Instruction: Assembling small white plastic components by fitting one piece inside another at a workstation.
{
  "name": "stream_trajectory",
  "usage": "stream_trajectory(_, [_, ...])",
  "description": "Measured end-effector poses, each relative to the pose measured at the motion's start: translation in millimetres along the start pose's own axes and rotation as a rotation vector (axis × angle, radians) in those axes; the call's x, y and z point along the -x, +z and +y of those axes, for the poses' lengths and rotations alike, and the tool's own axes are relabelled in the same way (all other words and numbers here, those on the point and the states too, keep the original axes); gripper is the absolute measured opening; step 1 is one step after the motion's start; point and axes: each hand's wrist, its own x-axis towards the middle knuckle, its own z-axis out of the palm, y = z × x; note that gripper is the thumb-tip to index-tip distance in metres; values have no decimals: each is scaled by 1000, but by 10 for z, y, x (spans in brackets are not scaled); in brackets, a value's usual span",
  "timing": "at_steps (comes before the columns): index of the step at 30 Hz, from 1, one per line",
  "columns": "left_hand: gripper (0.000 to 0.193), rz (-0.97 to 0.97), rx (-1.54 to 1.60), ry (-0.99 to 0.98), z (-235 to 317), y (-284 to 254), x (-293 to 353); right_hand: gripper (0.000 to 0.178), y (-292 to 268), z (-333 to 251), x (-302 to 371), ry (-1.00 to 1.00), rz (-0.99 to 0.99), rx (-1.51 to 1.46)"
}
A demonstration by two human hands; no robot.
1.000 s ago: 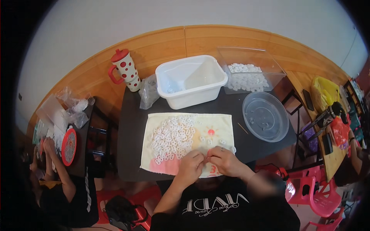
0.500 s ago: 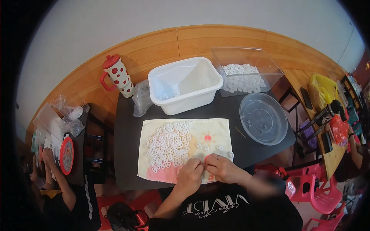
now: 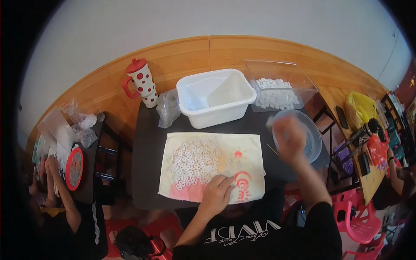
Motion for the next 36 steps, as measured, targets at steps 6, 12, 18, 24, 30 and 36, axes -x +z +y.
stream_trajectory(6, [19, 11, 42, 83, -15, 14, 1, 5, -82, 682, -736, 118, 92, 122])
stream_trajectory(12, [19, 180, 83, 175, 47, -73, 86, 19, 340, -128, 575, 43, -448, 36])
stream_trajectory(18, [32, 525, -334, 91, -92, -646, 184, 23, 392, -496, 990, 199, -543, 265])
stream_trajectory(24, [46, 468, -534, -278, -465, -797, 272, 28, 641, -203, 999, 121, -565, 165])
stream_trajectory(30, [47, 437, -506, -311, -612, -760, 343, 21, 668, -69, 807, 103, -427, 8])
stream_trajectory(36, [42, 403, -473, -298, -659, -758, 356, 17, 431, -159, 1023, 148, -462, 116])
